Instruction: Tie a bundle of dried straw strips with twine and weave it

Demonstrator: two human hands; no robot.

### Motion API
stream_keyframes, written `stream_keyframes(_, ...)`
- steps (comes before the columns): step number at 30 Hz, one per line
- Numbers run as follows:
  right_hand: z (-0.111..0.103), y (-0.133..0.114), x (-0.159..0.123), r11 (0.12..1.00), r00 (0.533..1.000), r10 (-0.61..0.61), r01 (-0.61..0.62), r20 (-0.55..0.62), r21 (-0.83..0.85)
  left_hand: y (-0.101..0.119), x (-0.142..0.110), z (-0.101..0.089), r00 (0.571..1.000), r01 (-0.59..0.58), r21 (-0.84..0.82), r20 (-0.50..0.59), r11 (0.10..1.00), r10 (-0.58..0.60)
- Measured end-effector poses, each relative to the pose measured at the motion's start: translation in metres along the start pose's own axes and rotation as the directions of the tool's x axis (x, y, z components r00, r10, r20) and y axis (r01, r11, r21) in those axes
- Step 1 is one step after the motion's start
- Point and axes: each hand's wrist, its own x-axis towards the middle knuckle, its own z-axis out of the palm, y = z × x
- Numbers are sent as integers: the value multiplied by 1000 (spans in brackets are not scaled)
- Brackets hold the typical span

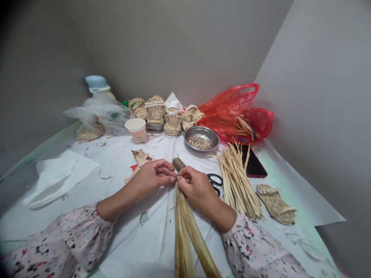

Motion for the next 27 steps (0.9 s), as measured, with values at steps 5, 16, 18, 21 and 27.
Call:
stream_keyframes(5, 1, 0, 0, 999, 1000, -4, 3, 14, 39, 0, 1, 0, 1000, -3, 4, -15, 1000, 3)
stream_keyframes(16, -3, -5, -2, 994, 999, 28, -32, 46, 100, -2, 2, 0, 1000, 4, 10, -16, 1000, -4)
stream_keyframes(18, -2, -5, -2, 992, 999, 31, -36, 45, 119, -3, 2, 0, 1000, -3, 12, -9, 1000, 3)
stream_keyframes(21, -2, -3, -1, 995, 999, 9, -14, 46, 103, -4, 2, 0, 1000, -13, 10, 3, 1000, 13)
stream_keyframes(27, -2, -3, -2, 994, 999, -18, 13, 51, 106, -3, 1, 0, 1000, -17, 25, 2, 1000, 17)
